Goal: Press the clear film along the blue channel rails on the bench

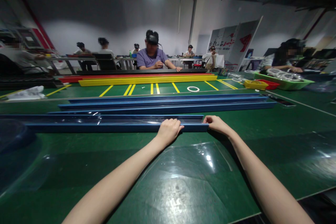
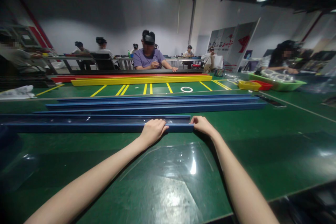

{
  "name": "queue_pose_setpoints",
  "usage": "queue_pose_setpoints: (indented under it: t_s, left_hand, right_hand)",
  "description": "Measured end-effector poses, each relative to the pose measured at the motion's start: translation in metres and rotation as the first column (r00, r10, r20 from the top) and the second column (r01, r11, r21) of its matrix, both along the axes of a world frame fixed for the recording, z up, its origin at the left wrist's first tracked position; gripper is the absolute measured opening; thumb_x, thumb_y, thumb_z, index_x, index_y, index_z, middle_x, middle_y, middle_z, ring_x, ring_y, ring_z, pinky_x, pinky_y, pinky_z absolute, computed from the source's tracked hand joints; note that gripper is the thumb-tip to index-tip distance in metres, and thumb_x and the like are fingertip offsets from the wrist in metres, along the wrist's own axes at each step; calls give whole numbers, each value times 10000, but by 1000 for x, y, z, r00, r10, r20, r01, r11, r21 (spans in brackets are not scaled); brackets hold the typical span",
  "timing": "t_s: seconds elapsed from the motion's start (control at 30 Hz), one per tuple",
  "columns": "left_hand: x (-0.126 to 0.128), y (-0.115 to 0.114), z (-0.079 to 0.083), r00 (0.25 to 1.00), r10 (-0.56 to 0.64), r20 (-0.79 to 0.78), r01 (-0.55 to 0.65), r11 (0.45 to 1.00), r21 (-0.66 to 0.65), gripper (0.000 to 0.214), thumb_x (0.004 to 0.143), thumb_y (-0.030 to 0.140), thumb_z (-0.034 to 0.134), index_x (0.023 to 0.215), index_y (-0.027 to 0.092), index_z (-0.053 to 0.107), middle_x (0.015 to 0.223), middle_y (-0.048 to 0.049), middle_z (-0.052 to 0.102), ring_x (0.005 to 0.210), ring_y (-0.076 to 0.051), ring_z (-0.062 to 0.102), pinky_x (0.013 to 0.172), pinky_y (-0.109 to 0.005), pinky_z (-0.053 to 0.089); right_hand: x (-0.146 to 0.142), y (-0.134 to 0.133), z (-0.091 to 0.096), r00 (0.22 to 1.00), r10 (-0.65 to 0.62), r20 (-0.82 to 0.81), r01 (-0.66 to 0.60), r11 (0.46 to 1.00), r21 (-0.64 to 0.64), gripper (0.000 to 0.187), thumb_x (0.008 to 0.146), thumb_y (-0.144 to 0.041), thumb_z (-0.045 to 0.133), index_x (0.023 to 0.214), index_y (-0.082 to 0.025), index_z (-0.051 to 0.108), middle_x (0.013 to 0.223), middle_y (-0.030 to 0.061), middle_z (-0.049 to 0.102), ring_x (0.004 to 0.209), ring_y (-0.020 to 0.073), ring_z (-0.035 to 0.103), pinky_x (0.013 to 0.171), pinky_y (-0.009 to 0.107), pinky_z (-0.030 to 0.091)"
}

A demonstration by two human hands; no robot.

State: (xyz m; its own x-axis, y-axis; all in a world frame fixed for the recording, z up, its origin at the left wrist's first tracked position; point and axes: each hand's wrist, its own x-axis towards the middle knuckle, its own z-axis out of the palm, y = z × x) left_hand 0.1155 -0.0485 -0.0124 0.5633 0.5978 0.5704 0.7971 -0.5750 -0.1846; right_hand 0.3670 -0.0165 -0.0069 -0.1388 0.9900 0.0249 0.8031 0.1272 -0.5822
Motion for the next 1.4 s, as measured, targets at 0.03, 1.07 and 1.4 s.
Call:
queue_pose_setpoints:
  t_s: [0.03, 1.07, 1.4]
  left_hand:
    - [0, 0, 0, 1000, 0, 1, 0, 1000, -1, 274, 864, 354, 395, 721, 157, 520, 669, -32, 568, 638, -168, 515, 542, -283, 293]
    - [1, -2, 2, 999, 40, 34, -38, 997, -61, 385, 871, 440, 324, 746, 148, 542, 688, -62, 576, 672, -172, 519, 565, -279, 290]
    - [-1, 1, 7, 998, 19, 67, -7, 985, -170, 426, 819, 522, 376, 732, 156, 576, 757, -61, 582, 741, -172, 523, 577, -254, 348]
  right_hand:
    - [0, 1, -1, 1000, 2, -13, -2, 1000, 0, 114, 568, -201, 486, 642, -166, 564, 669, 19, 611, 626, 116, 534, 547, 186, 375]
    - [0, 1, -6, 994, 5, -110, -3, 1000, 18, 144, 612, -270, 513, 668, -156, 581, 693, 34, 629, 671, 135, 556, 616, 210, 410]
    - [-1, 0, -5, 993, -5, -115, 6, 1000, 6, 179, 628, -320, 521, 667, -153, 575, 649, 17, 604, 619, 120, 528, 558, 203, 382]
